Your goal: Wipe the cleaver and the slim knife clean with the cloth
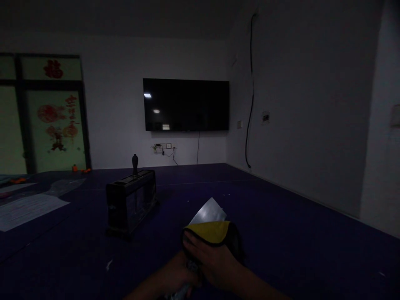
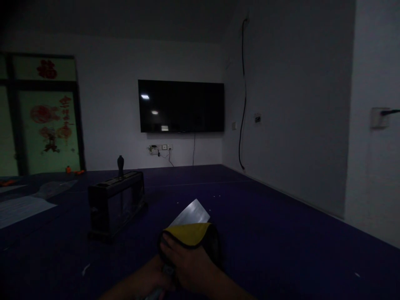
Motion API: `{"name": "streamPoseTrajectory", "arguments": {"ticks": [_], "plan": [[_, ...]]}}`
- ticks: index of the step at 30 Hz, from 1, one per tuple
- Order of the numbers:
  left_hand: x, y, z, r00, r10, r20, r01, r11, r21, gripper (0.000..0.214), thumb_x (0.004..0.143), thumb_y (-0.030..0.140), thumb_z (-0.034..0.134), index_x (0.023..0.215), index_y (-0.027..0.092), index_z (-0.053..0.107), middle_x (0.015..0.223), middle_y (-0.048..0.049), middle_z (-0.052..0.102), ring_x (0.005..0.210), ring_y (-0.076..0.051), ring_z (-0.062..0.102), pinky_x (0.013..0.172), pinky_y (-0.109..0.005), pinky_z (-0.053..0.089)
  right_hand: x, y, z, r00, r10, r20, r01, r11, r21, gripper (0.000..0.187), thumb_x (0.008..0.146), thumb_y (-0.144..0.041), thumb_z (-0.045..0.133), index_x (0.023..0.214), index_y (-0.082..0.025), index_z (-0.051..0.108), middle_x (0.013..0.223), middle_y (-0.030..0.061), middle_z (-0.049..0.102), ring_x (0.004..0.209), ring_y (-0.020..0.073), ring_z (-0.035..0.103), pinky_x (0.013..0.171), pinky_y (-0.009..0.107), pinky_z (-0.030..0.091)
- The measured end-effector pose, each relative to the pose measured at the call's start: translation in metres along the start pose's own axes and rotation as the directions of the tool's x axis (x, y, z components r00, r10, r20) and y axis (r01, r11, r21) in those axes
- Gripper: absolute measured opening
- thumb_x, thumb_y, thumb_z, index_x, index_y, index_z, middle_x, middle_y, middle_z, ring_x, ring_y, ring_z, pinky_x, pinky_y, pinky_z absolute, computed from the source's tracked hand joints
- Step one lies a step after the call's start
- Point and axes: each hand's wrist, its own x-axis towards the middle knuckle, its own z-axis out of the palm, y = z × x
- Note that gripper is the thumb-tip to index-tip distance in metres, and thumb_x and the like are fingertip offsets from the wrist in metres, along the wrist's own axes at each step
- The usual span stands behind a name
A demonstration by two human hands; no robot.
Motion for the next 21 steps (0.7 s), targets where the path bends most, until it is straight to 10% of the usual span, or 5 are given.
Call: {"name": "streamPoseTrajectory", "arguments": {"ticks": [11, 21], "plan": [[0.000, -0.004, -0.001, 0.999, -0.013, -0.030, 0.013, 1.000, 0.014, 0.052, 0.046, 0.003, 0.055, 0.097, 0.014, 0.052, 0.057, 0.0065, 0.055, 0.037, -0.006, 0.042, 0.036, -0.017, 0.033, 0.002, 0.000, 0.007, 0.997, 0.071, -0.015, -0.071, 0.996, -0.047, 0.076, 0.064, -0.003, 0.039, 0.136, -0.020, 0.024, 0.144, 0.0049, 0.018, 0.126, 0.0208, 0.032, 0.091, 0.034, 0.041], [0.003, -0.006, -0.005, 1.000, -0.007, 0.013, 0.007, 0.999, 0.036, 0.009, 0.046, 0.015, 0.058, 0.054, 0.013, 0.054, 0.044, 0.0050, 0.049, 0.032, -0.006, 0.039, 0.033, -0.017, 0.028, 0.006, 0.006, 0.013, 0.989, 0.124, -0.075, -0.131, 0.987, -0.093, 0.070, 0.071, -0.006, 0.040, 0.137, -0.020, 0.023, 0.144, 0.0063, 0.017, 0.120, 0.0220, 0.041, 0.078, 0.030, 0.050]]}}
